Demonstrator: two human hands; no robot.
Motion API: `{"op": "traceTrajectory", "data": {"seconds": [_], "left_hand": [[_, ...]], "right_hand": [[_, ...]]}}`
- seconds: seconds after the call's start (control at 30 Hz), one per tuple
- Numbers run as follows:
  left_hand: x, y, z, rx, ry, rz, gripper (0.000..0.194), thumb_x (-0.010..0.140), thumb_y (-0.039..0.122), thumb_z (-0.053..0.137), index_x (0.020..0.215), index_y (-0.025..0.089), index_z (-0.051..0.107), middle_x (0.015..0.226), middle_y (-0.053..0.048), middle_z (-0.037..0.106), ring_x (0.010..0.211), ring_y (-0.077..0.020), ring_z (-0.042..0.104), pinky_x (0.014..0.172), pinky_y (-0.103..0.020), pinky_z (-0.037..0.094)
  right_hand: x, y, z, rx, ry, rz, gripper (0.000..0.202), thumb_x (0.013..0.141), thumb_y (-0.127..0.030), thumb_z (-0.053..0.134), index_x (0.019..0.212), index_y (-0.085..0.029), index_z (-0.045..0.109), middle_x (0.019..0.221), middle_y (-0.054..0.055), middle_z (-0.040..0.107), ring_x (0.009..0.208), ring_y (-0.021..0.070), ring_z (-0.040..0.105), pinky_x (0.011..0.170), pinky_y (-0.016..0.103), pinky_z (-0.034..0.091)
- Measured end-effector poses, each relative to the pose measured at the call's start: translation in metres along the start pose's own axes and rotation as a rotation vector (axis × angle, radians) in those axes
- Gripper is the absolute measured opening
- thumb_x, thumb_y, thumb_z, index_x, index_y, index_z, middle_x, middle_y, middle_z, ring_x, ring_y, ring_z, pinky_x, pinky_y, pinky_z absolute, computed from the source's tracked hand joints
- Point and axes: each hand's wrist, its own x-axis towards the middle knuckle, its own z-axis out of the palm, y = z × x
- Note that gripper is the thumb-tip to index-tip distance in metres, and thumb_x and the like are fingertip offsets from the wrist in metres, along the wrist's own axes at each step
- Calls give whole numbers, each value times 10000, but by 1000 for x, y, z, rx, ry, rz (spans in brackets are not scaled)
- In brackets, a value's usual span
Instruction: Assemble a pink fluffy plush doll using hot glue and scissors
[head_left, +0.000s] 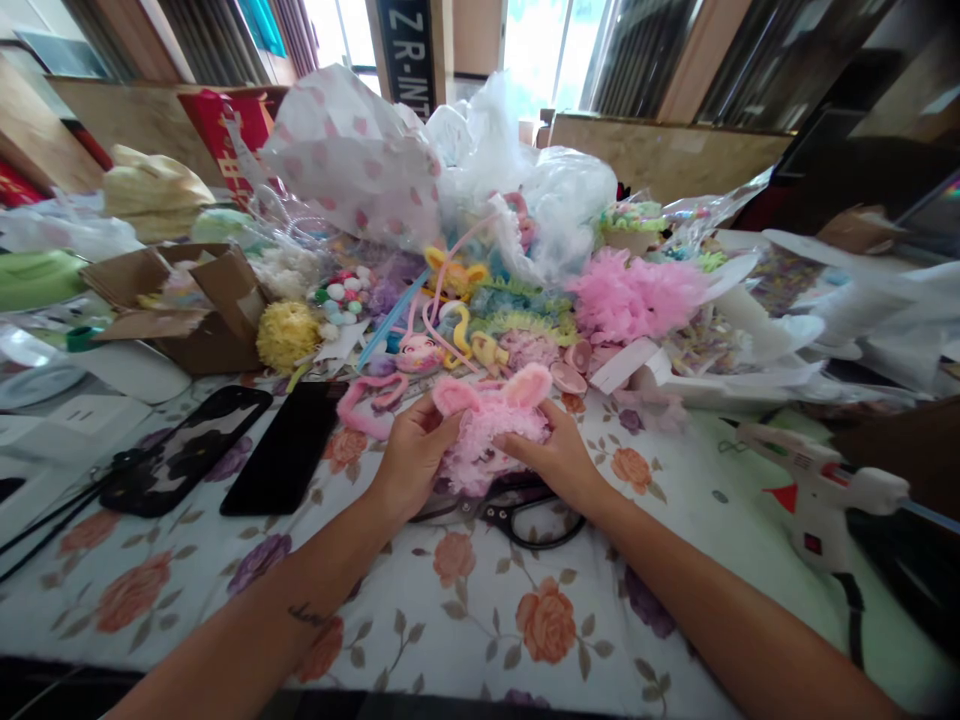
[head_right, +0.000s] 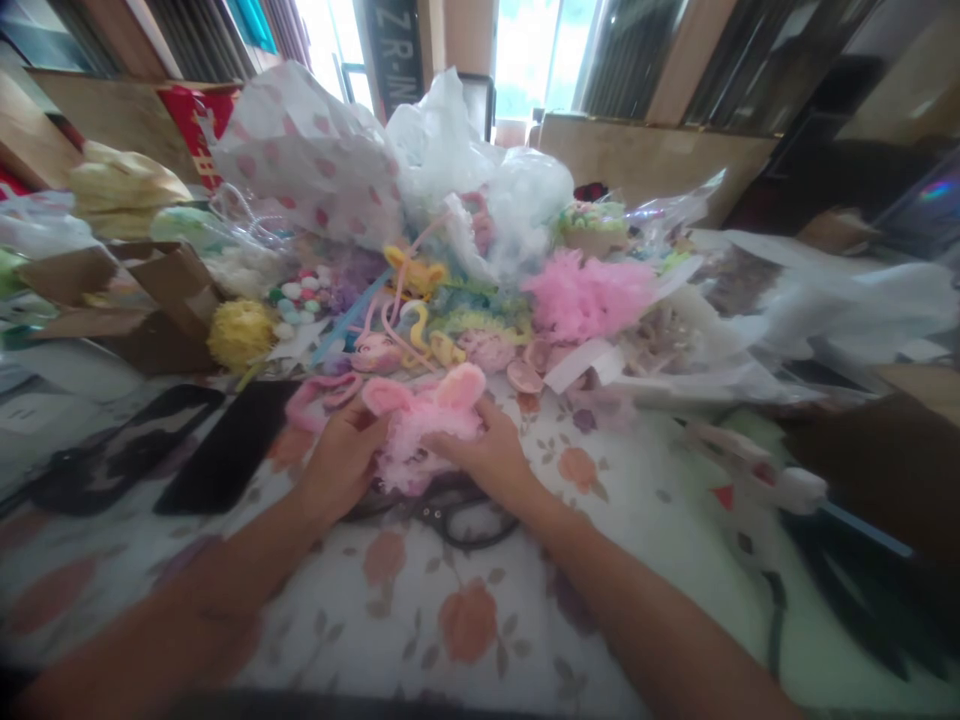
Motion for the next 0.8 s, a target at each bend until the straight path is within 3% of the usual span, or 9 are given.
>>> {"op": "traceTrajectory", "data": {"seconds": [0.5, 0.8], "left_hand": [[2, -5, -4, 41, 21, 4, 314, 623, 250, 827, 909, 172, 726, 737, -3, 722, 526, -96, 595, 500, -198, 450], [1, -1, 0, 11, -6, -12, 338, 598, 256, 842, 900, 161, 725, 811, -38, 744, 698, -166, 678, 603, -235, 526]], "right_hand": [[0, 1, 0, 5, 1, -1, 456, 639, -430, 791, 1001, -187, 658, 928, 42, 705, 862, 226, 639, 775, 339, 510], [0, -3, 0, 11, -2, 20, 418, 634, -404, 784, 966, -185, 657, 868, 30, 692, 809, 210, 624, 740, 329, 506]]}}
